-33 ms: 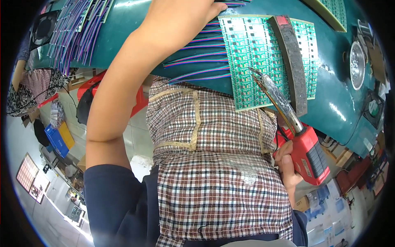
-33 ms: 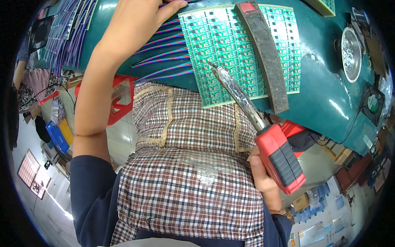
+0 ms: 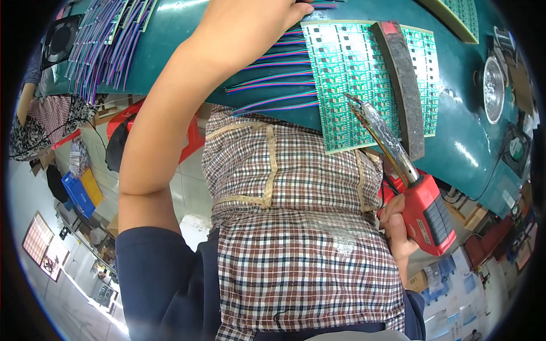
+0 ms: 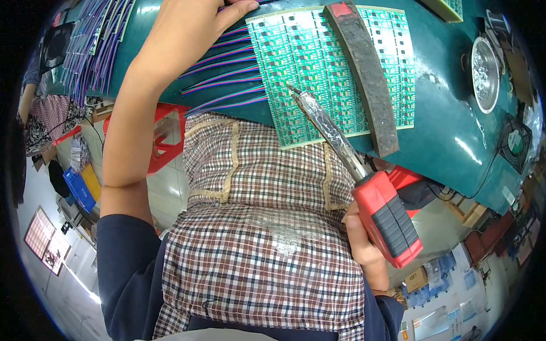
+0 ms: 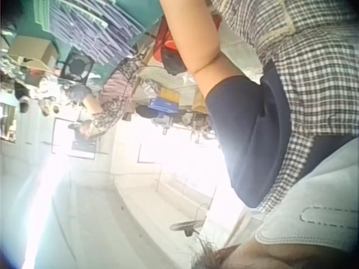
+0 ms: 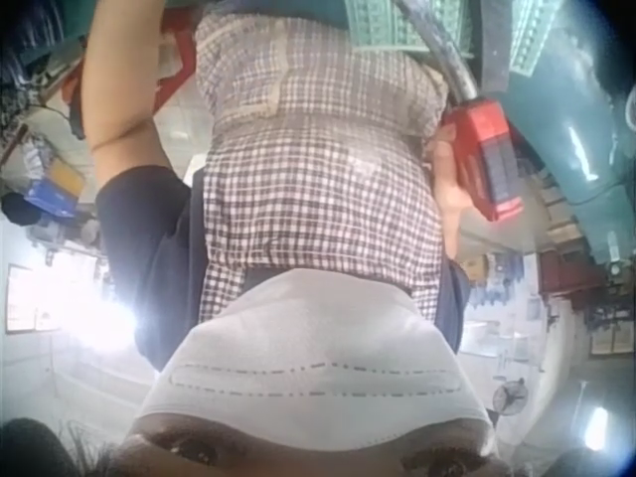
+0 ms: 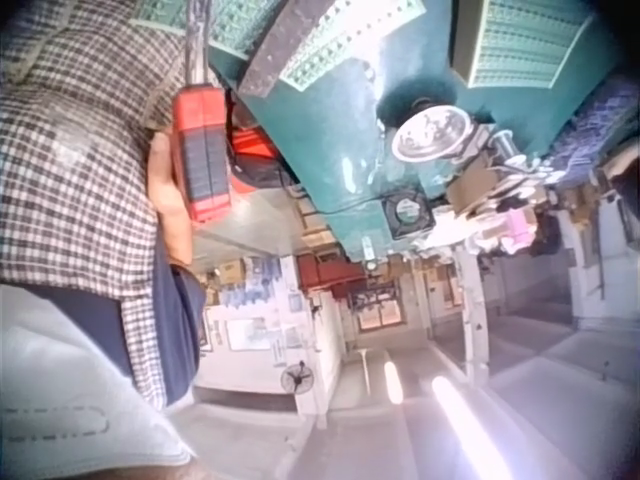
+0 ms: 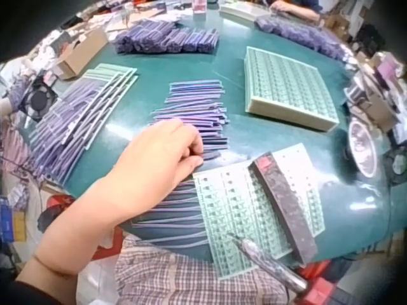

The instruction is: The person solders wires to LED light strips on a circuit board assembly using a soldering gun.

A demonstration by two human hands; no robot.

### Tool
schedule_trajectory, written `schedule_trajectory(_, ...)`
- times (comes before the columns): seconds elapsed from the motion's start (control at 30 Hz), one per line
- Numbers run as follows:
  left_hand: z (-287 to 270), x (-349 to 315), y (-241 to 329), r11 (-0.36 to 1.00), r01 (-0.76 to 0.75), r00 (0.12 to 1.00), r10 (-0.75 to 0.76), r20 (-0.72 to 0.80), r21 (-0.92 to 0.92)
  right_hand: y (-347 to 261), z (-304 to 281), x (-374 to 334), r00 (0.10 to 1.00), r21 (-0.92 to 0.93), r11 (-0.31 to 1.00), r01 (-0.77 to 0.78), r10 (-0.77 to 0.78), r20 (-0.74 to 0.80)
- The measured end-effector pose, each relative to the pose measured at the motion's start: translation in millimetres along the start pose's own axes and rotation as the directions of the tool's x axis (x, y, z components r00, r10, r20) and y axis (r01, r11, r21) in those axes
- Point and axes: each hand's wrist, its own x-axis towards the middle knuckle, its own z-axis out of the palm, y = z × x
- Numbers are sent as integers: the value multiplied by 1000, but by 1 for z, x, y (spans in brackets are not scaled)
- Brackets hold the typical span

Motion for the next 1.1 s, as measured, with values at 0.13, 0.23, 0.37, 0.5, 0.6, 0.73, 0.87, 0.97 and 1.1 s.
schedule_trajectory(0.13,-7,-1,3,998,-56,998,54,41,34,-1,3,-1,1000,34,999,8,-7,-28)
schedule_trajectory(0.23,-6,-7,3,998,-52,998,53,-29,35,-3,3,-2,1000,36,999,-21,22,-21)
schedule_trajectory(0.37,-38,-4,53,826,469,883,-432,184,-313,0,4,-2,999,43,999,-13,14,-39)
schedule_trajectory(0.5,-17,-56,43,982,82,996,-88,-29,-172,0,1,-6,999,54,999,-3,5,-35)
schedule_trajectory(0.6,-15,-83,63,922,266,960,-229,158,-280,-2,1,-5,1000,41,999,-19,19,-10)
schedule_trajectory(0.73,2,-96,67,912,336,939,-303,164,-235,-3,-9,-3,991,-163,986,33,-12,132)
schedule_trajectory(0.87,13,-97,66,933,311,950,-297,99,-180,5,-12,-7,995,-242,970,37,-14,97)
schedule_trajectory(0.97,16,-96,66,927,327,944,-314,98,-182,6,-12,-7,994,-262,964,45,-17,111)
schedule_trajectory(1.1,19,-96,66,923,337,941,-324,97,-187,6,-9,-7,995,-299,953,49,-22,94)
